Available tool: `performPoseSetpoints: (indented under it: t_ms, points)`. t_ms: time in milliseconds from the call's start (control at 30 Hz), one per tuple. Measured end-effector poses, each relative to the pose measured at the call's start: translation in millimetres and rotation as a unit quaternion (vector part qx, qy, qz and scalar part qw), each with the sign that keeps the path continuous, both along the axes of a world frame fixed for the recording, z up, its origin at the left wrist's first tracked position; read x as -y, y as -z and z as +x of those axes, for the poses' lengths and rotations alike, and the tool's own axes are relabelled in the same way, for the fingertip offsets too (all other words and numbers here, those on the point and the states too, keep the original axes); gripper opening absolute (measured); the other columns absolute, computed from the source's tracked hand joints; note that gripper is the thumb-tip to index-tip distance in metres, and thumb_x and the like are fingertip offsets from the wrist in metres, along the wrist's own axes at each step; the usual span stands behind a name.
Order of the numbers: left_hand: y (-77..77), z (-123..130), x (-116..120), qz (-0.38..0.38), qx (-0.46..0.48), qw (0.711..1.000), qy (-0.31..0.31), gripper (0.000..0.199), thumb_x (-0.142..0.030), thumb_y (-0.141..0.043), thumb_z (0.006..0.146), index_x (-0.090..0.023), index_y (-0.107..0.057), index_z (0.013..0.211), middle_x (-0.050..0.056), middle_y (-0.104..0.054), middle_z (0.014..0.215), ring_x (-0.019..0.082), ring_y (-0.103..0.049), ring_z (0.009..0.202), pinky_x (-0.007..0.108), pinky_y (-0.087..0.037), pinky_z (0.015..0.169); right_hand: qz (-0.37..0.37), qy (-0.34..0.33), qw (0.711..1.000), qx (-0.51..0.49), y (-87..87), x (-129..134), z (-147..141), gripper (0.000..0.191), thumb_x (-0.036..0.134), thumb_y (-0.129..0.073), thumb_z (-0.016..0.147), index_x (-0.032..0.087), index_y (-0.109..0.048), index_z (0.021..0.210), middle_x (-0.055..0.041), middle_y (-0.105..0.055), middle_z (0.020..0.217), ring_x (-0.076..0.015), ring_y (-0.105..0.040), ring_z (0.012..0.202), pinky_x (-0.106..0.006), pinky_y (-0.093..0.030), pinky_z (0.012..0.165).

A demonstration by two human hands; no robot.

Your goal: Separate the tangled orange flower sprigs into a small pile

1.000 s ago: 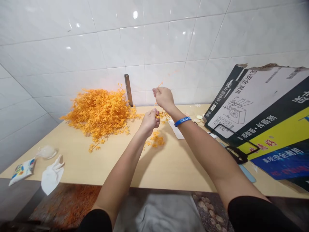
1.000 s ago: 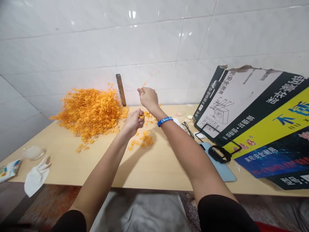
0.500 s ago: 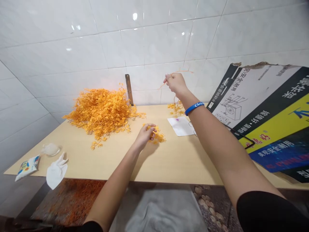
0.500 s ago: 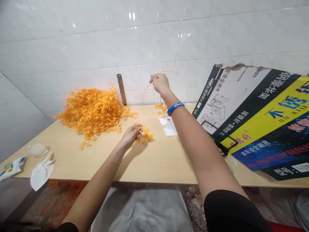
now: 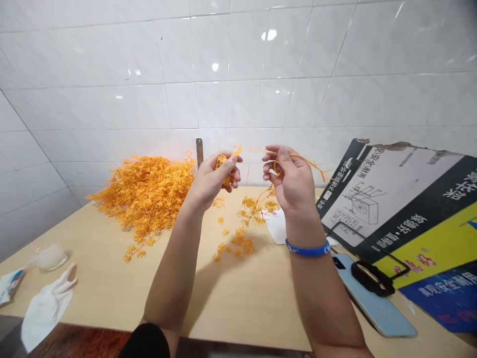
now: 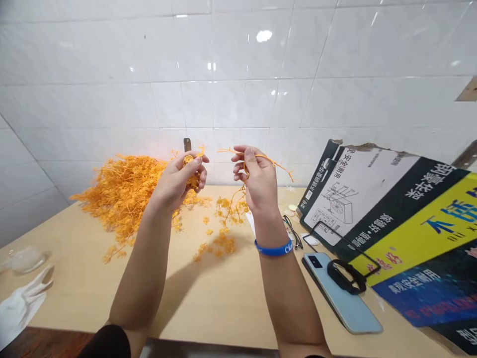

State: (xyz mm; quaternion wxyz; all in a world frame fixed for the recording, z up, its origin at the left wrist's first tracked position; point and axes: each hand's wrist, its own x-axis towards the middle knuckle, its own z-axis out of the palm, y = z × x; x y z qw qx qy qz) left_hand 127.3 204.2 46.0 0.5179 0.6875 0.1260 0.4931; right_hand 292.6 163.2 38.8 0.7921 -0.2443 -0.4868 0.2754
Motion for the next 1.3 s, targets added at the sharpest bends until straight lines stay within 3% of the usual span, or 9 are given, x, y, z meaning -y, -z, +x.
performPoseSetpoints:
  t_ms: [100, 200, 333, 467, 567, 733, 867, 1100, 1300]
  points:
    - [5.6, 0.0, 3.4, 0.023, -0.024, 0.999, 0.021, 0.028, -0.039, -0.055, 0.097, -0.012, -0.054, 0.102, 0.002, -0.056, 0.068, 0.008, -0.056, 0.058, 0.018, -0.044, 0.053, 0.013, -0.027, 0.999, 0.039, 12.3, 4.7, 1.4, 0.036, 0.047, -0.072, 0.083, 0.016, -0.071, 0.102, -0.0058, -0.064, 0.092, -0.0078, -0.058, 0.071, -0.018, -0.049, 0.061]
    - [9.6, 2.2, 4.7, -0.009, -0.059, 0.998, 0.033, 0.03, -0.039, -0.047, 0.102, -0.011, -0.053, 0.108, 0.003, -0.057, 0.071, 0.008, -0.054, 0.057, 0.019, -0.044, 0.052, -0.003, -0.034, 0.996, 0.08, 18.2, 8.8, 5.8, 0.031, 0.042, -0.066, 0.09, 0.017, -0.07, 0.107, -0.0076, -0.065, 0.1, -0.0095, -0.061, 0.078, -0.02, -0.052, 0.066]
    - [9.4, 1.8, 4.9, -0.015, -0.053, 0.998, -0.035, 0.019, -0.03, -0.042, 0.102, -0.013, -0.049, 0.106, 0.001, -0.055, 0.072, 0.006, -0.044, 0.05, 0.016, -0.033, 0.041, -0.013, -0.021, 0.995, 0.096, 17.1, 18.0, 10.9, 0.026, 0.037, -0.062, 0.092, 0.019, -0.069, 0.109, -0.0075, -0.066, 0.103, -0.0108, -0.062, 0.079, -0.021, -0.052, 0.066]
    - [9.8, 0.0, 5.3, 0.031, -0.055, 0.995, -0.073, 0.013, -0.02, -0.042, 0.098, -0.014, -0.05, 0.107, 0.003, -0.062, 0.088, 0.007, -0.054, 0.063, 0.016, -0.043, 0.048, -0.02, -0.048, 0.994, 0.1, 14.1, 27.6, 10.1, 0.022, 0.029, -0.056, 0.094, 0.022, -0.068, 0.11, -0.0058, -0.066, 0.108, -0.011, -0.062, 0.082, -0.025, -0.054, 0.073]
    - [9.9, 2.2, 7.6, 0.029, -0.064, 0.995, -0.067, 0.014, -0.018, -0.047, 0.095, -0.014, -0.054, 0.107, 0.004, -0.061, 0.086, 0.008, -0.055, 0.072, 0.015, -0.047, 0.053, -0.02, -0.046, 0.993, 0.103, 14.1, 29.5, 7.8, 0.024, 0.028, -0.052, 0.095, 0.022, -0.066, 0.112, -0.0061, -0.065, 0.11, -0.0114, -0.062, 0.085, -0.027, -0.053, 0.079]
    - [9.4, 5.9, 10.9, 0.013, -0.101, 0.994, -0.033, 0.021, -0.017, -0.05, 0.095, -0.014, -0.051, 0.116, 0.001, -0.055, 0.082, 0.006, -0.048, 0.06, 0.016, -0.044, 0.047, -0.007, 0.029, 0.988, 0.151, 17.2, 24.3, 3.5, 0.025, 0.032, -0.053, 0.094, 0.019, -0.063, 0.113, -0.0072, -0.063, 0.1, -0.009, -0.051, 0.066, -0.023, -0.038, 0.053]
    - [11.3, 5.2, 11.4, 0.049, -0.108, 0.992, -0.04, 0.012, -0.023, -0.046, 0.1, -0.013, -0.046, 0.106, 0.0, -0.053, 0.08, 0.003, -0.043, 0.051, 0.015, -0.038, 0.043, 0.004, 0.161, 0.958, 0.237, 20.1, 21.5, -2.1, 0.023, 0.034, -0.059, 0.092, 0.017, -0.065, 0.107, -0.0052, -0.059, 0.09, -0.0084, -0.047, 0.065, -0.024, -0.037, 0.056]
    - [13.4, 3.1, 9.3, 0.116, -0.101, 0.986, -0.07, 0.03, -0.04, -0.054, 0.097, -0.01, -0.054, 0.095, 0.001, -0.053, 0.074, 0.004, -0.043, 0.048, 0.017, -0.036, 0.041, -0.061, 0.103, 0.943, 0.311, 27.3, 17.5, -5.6, 0.031, 0.042, -0.068, 0.086, 0.014, -0.066, 0.1, -0.0047, -0.063, 0.093, -0.0123, -0.058, 0.083, -0.026, -0.046, 0.072]
    - [13.1, -2.0, 2.0, 0.114, -0.094, 0.986, -0.077, 0.057, -0.064, -0.048, 0.094, -0.01, -0.061, 0.081, 0.005, -0.053, 0.06, 0.006, -0.04, 0.044, 0.021, -0.029, 0.042, -0.115, 0.111, 0.896, 0.414, 25.5, 19.4, -5.6, 0.023, 0.036, -0.059, 0.089, 0.014, -0.065, 0.091, 0.0007, -0.048, 0.067, -0.0074, -0.038, 0.058, -0.023, -0.029, 0.05]
